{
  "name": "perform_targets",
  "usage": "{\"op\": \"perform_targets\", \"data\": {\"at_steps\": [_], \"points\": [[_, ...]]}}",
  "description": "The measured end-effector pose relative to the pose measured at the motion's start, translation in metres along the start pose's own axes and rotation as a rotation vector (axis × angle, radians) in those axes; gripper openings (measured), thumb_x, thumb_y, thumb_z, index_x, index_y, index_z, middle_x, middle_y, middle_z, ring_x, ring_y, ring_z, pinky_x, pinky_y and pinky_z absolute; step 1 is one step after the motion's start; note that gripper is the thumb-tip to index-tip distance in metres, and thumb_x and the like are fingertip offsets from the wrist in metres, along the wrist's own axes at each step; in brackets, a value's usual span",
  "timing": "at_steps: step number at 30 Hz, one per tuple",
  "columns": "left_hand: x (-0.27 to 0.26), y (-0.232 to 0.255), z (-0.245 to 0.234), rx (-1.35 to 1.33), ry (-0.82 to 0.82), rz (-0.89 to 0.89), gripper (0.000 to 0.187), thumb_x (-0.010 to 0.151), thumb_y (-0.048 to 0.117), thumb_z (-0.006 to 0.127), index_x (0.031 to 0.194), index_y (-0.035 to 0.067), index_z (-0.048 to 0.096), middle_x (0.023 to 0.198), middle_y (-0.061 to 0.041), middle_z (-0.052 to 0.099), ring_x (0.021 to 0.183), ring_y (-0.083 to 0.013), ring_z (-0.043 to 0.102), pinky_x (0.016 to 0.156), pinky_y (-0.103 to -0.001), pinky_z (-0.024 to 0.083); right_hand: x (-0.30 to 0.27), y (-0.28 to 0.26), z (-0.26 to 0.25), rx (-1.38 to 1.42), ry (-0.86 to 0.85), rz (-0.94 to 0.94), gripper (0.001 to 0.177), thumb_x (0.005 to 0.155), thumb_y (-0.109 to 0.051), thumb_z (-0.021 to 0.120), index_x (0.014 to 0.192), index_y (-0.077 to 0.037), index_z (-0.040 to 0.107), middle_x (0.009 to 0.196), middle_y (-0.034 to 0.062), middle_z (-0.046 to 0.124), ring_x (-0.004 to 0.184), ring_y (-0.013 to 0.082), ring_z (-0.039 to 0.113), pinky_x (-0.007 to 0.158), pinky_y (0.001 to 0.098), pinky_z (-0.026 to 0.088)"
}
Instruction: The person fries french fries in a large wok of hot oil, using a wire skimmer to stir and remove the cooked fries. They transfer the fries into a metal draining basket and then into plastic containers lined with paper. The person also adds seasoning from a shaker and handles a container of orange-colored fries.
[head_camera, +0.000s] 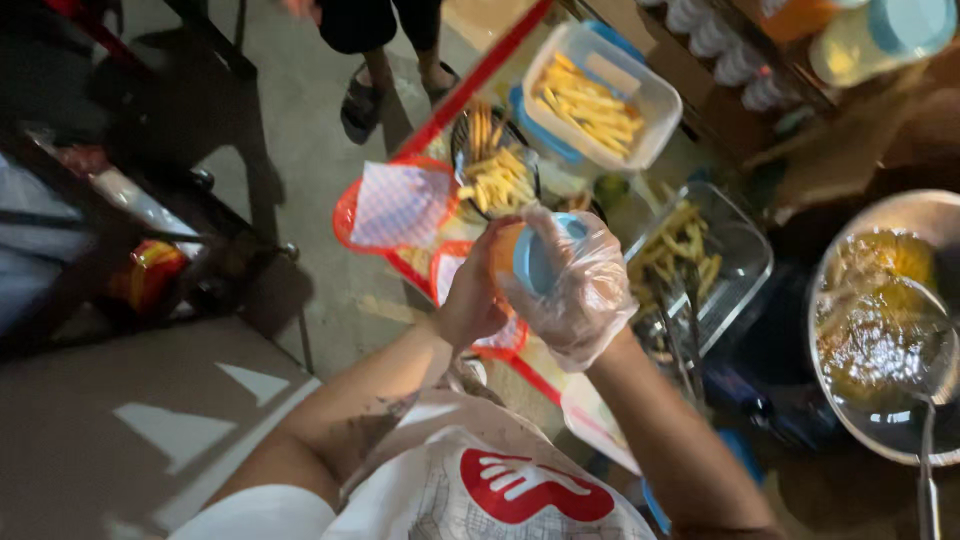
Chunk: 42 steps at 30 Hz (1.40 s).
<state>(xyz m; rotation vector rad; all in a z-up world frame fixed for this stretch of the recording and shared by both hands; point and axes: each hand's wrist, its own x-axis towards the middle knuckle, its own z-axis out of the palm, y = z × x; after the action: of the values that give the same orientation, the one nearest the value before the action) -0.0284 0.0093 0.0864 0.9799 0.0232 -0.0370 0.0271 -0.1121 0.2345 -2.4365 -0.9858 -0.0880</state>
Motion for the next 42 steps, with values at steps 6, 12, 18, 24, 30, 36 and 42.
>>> {"op": "perform_targets", "data": {"at_steps": [6, 12, 18, 24, 30, 36, 42], "points": [[-0.037, -0.012, 0.025, -0.446, -0.156, -0.935, 0.071, 0.092, 0.064, 0.043, 0.142, 0.016, 0.051, 0.137, -0.012, 0.060, 0.122, -0.0342, 0.061, 0.098, -0.061, 0.049, -0.083, -0.006, -0.048, 0.807, -0.437, 0.266, 0.079, 0.066, -0.029, 0.090, 0.137, -0.020, 0.055, 0.121, 0.0116, 0.064, 0.107, 0.0294, 0.066, 0.086, 0.0442, 0.060], [-0.078, -0.038, 0.045, -0.708, -0.337, -0.691, 0.075, 0.097, 0.064, 0.058, 0.155, 0.017, 0.045, 0.154, -0.012, 0.052, 0.141, -0.0316, 0.052, 0.118, -0.057, 0.043, -0.135, 0.006, -0.053, 0.385, -0.287, 0.087, 0.080, 0.071, -0.038, 0.091, 0.140, -0.030, 0.053, 0.140, 0.0144, 0.056, 0.127, 0.0295, 0.057, 0.093, 0.0474, 0.056], [-0.082, -0.024, 0.044, -0.807, -0.342, -0.627, 0.081, 0.092, 0.064, 0.062, 0.155, 0.018, 0.040, 0.153, -0.011, 0.052, 0.140, -0.0315, 0.052, 0.117, -0.055, 0.042, -0.159, 0.016, -0.052, 1.324, 0.162, 0.005, 0.063, 0.094, -0.030, 0.078, 0.151, -0.020, 0.053, 0.150, 0.0136, 0.056, 0.141, 0.0276, 0.055, 0.121, 0.0388, 0.044], [-0.071, -0.028, 0.028, -0.674, -0.426, -0.435, 0.082, 0.095, 0.059, 0.068, 0.156, 0.010, 0.041, 0.152, -0.012, 0.054, 0.142, -0.0291, 0.052, 0.122, -0.053, 0.040, -0.151, 0.042, -0.016, 1.254, 0.144, 0.412, 0.049, 0.100, -0.033, 0.070, 0.139, -0.004, 0.062, 0.132, 0.0119, 0.066, 0.121, 0.0213, 0.062, 0.109, 0.0355, 0.050], [-0.033, -0.032, -0.007, -0.612, -0.299, -0.414, 0.078, 0.092, 0.042, 0.075, 0.155, 0.010, 0.042, 0.148, -0.013, 0.056, 0.137, -0.0306, 0.055, 0.118, -0.052, 0.044, -0.167, 0.069, -0.026, 0.855, 0.230, 0.303, 0.042, 0.097, -0.023, 0.070, 0.068, -0.002, 0.049, 0.075, 0.0114, 0.061, 0.068, 0.0227, 0.058, 0.063, 0.0374, 0.048], [0.017, 0.004, -0.017, -0.080, -0.070, -0.341, 0.091, 0.084, 0.022, 0.075, 0.160, 0.019, 0.025, 0.145, -0.009, 0.053, 0.130, -0.0287, 0.056, 0.100, -0.051, 0.053, -0.101, 0.025, -0.021, -0.552, -0.243, -0.084, 0.017, 0.075, -0.017, 0.059, 0.086, -0.013, 0.072, 0.080, 0.0112, 0.066, 0.074, 0.0352, 0.066, 0.059, 0.0446, 0.054], [0.073, 0.026, -0.041, -0.114, -0.153, -0.255, 0.098, 0.085, 0.014, 0.080, 0.163, 0.015, 0.020, 0.152, -0.011, 0.045, 0.137, -0.0269, 0.049, 0.110, -0.047, 0.047, -0.025, 0.034, -0.014, -0.301, -0.186, 0.243, 0.018, 0.093, -0.025, 0.062, 0.089, -0.010, 0.072, 0.091, 0.0133, 0.071, 0.091, 0.0352, 0.068, 0.081, 0.0453, 0.056]]}}
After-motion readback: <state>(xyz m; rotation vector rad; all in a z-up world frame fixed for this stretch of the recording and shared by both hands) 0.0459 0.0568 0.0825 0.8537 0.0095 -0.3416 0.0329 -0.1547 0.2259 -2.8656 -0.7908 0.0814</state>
